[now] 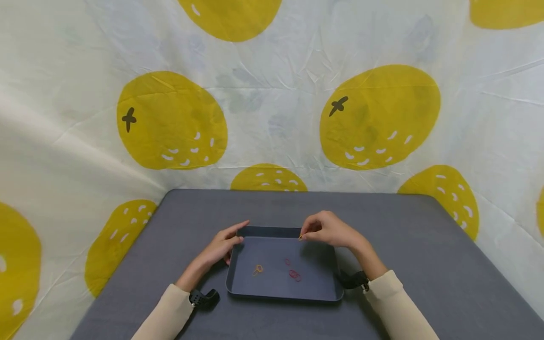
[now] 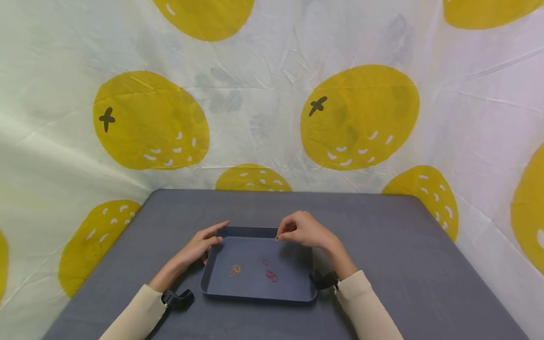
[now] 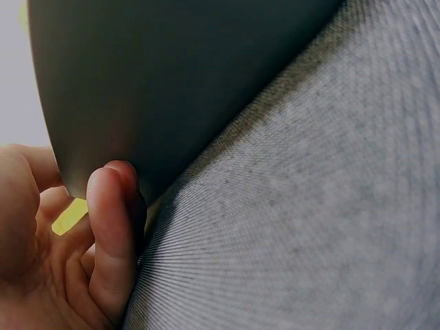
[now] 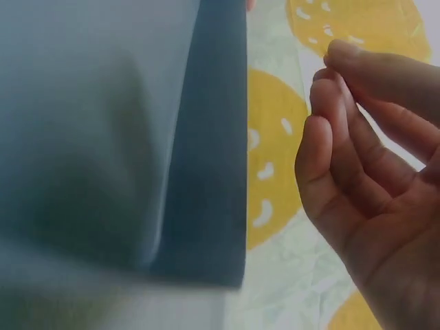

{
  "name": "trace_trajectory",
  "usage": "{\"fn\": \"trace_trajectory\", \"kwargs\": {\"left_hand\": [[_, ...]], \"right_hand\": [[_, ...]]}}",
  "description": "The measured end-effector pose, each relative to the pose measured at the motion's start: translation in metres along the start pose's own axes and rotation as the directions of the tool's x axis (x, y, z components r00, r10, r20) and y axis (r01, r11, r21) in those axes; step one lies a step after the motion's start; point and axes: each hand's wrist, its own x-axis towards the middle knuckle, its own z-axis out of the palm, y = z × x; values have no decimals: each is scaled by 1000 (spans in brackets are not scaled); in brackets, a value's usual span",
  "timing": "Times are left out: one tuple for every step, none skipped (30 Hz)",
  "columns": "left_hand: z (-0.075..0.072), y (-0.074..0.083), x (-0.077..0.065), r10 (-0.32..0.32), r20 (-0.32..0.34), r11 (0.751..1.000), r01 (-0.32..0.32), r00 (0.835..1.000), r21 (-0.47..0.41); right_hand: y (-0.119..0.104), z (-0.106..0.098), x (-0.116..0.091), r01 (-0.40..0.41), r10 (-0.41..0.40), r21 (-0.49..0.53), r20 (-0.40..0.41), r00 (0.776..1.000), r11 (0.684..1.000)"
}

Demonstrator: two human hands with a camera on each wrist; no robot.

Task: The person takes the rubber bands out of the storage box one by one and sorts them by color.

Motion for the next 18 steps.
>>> {"fn": "trace_trajectory", "kwargs": {"left_hand": [[0, 0, 0, -2, -1, 1000, 2, 1000, 1], [0, 0, 0, -1, 1, 1000, 1, 1000, 3], [0, 0, 0, -3, 1, 1000, 3, 1000, 3], [0, -1, 1, -3, 2, 1000, 3, 1000, 2], [1, -1, 1, -3, 2, 1000, 3, 1000, 2], [1, -1, 2, -2, 3, 1000, 2, 1000, 1], [1, -1, 2, -1, 4, 1000, 1, 1000, 1], [1, -1, 2, 1, 7, 1000, -1, 1000, -1], [1, -2, 3, 0, 8, 1000, 0, 1000, -2], [0, -2, 3, 2, 11, 1000, -2, 1000, -3], [0, -2, 3, 2, 13, 1000, -2, 1000, -3], [0, -2, 2, 3, 15, 1000, -3, 1000, -5], [-1, -3, 2, 0, 14, 1000, 0, 1000, -7], [-1, -3, 2, 0, 14, 1000, 1, 1000, -7], [-1, -3, 2, -3, 13, 1000, 3, 1000, -7], [-1, -3, 2, -3, 12, 1000, 3, 1000, -8], [-2, -3, 2, -3, 9, 1000, 3, 1000, -8], [-2, -3, 2, -4, 6, 1000, 4, 1000, -9]], "right_hand": [[1, -2, -2, -9, 9, -1, -6, 1000, 1000], [1, -4, -4, -20, 20, 0, -13, 1000, 1000], [2, -6, -6, -34, 34, 3, -21, 999, 999], [3, -8, -9, -46, 46, 6, -29, 999, 999], [4, -10, -11, -56, 56, 9, -35, 998, 998], [5, -12, -13, -58, 59, 12, -41, 997, 998], [6, -14, -15, -57, 58, 17, -45, 997, 998], [7, -16, -16, -59, 60, 19, -50, 997, 998], [8, -18, -17, -60, 61, 20, -54, 997, 998], [8, -20, -19, -60, 61, 21, -58, 996, 998], [9, -22, -20, -62, 63, 23, -62, 996, 998], [10, -23, -21, -67, 68, 22, -67, 995, 998], [11, -25, -22, -74, 76, 24, -72, 994, 997], [12, -27, -24, -86, 88, 24, -78, 993, 996], [13, -29, -25, -95, 97, 24, -83, 992, 995], [14, -31, -26, -103, 105, 27, -88, 991, 994], [15, -33, -28, -110, 113, 29, -96, 989, 993], [16, -35, -29, -116, 118, 26, -104, 988, 993]]}}
